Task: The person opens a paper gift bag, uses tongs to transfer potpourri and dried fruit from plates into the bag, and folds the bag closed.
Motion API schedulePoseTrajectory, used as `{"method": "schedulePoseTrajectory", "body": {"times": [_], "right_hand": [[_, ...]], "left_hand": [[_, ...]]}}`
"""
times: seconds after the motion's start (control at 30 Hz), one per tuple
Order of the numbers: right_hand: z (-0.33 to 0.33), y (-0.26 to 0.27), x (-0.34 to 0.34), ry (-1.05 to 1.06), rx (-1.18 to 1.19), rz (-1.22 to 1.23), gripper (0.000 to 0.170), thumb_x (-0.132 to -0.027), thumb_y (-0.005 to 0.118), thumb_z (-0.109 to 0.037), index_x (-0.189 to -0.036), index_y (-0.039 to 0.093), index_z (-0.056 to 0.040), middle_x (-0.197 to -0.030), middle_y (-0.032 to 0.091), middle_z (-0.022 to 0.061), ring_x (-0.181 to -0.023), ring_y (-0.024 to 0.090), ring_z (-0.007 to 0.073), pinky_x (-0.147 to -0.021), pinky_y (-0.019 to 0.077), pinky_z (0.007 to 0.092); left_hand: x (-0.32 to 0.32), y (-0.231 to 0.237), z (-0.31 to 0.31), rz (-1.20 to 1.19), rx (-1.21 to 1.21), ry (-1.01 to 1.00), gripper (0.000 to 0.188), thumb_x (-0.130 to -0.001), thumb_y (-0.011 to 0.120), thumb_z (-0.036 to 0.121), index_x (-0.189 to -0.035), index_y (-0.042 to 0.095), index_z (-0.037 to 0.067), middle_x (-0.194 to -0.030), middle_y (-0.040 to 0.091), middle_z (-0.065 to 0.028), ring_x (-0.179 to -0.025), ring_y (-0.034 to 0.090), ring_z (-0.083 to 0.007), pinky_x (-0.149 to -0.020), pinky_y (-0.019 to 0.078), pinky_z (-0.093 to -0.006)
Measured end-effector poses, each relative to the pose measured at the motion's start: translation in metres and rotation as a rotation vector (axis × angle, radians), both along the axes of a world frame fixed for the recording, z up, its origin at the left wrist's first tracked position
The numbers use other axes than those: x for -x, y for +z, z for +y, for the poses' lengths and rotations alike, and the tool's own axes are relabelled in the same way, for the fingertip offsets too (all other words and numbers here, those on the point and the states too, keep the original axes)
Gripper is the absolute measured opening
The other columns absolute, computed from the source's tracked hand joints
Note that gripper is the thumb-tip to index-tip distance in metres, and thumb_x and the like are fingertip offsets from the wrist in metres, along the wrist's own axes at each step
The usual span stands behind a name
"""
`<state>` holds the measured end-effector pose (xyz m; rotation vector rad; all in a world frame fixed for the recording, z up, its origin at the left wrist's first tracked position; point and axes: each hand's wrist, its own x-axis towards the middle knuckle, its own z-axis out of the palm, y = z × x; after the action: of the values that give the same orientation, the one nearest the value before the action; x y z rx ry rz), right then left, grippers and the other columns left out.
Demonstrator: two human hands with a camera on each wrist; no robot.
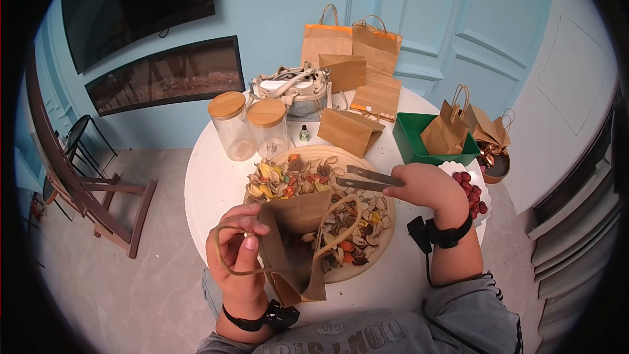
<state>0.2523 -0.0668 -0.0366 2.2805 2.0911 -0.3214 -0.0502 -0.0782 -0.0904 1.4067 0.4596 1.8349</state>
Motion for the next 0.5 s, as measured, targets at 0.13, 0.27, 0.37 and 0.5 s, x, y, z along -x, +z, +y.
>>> {"method": "schedulePoseTrajectory", "body": {"times": [0.13, 0.27, 0.37, 0.5], "right_hand": [[-0.002, 0.002, 0.003, 0.038, 0.027, 0.057, 0.041, -0.085, 0.063, -0.043, -0.094, 0.063, -0.0024, -0.082, 0.063, 0.0179, -0.082, 0.061, 0.0349, -0.072, 0.0469, 0.0417], [-0.004, 0.008, 0.005, 0.097, 0.078, 0.101, 0.042, -0.084, 0.063, -0.043, -0.094, 0.065, -0.0029, -0.086, 0.064, 0.0176, -0.085, 0.062, 0.0347, -0.074, 0.0478, 0.0421], [-0.005, 0.007, -0.001, 0.074, -0.025, 0.083, 0.041, -0.083, 0.064, -0.042, -0.094, 0.065, -0.0026, -0.086, 0.064, 0.0172, -0.084, 0.062, 0.035, -0.073, 0.0478, 0.0418], [-0.005, 0.008, -0.008, -0.008, -0.006, 0.051, 0.042, -0.083, 0.065, -0.043, -0.095, 0.065, -0.002, -0.086, 0.064, 0.0173, -0.083, 0.062, 0.0349, -0.073, 0.0479, 0.0413]], "left_hand": [[0.0, 0.0, 0.0, 0.007, -0.011, 0.004, 0.017, -0.085, 0.056, 0.004, -0.102, 0.056, 0.0, -0.105, 0.059, -0.0208, -0.099, 0.058, -0.0237, -0.086, 0.047, -0.0362], [-0.001, 0.001, -0.001, -0.014, -0.001, -0.002, 0.017, -0.085, 0.056, 0.004, -0.101, 0.056, 0.0, -0.104, 0.059, -0.0206, -0.1, 0.058, -0.0243, -0.085, 0.0473, -0.0362], [0.0, 0.001, 0.0, -0.002, -0.012, 0.007, 0.017, -0.085, 0.056, 0.003, -0.102, 0.056, 0.0, -0.106, 0.059, -0.0212, -0.098, 0.058, -0.0236, -0.085, 0.0474, -0.0359], [0.0, 0.0, 0.0, -0.005, 0.0, -0.01, 0.018, -0.085, 0.056, 0.004, -0.102, 0.056, -0.001, -0.108, 0.058, -0.0227, -0.097, 0.058, -0.0229, -0.085, 0.0467, -0.0357]]}}
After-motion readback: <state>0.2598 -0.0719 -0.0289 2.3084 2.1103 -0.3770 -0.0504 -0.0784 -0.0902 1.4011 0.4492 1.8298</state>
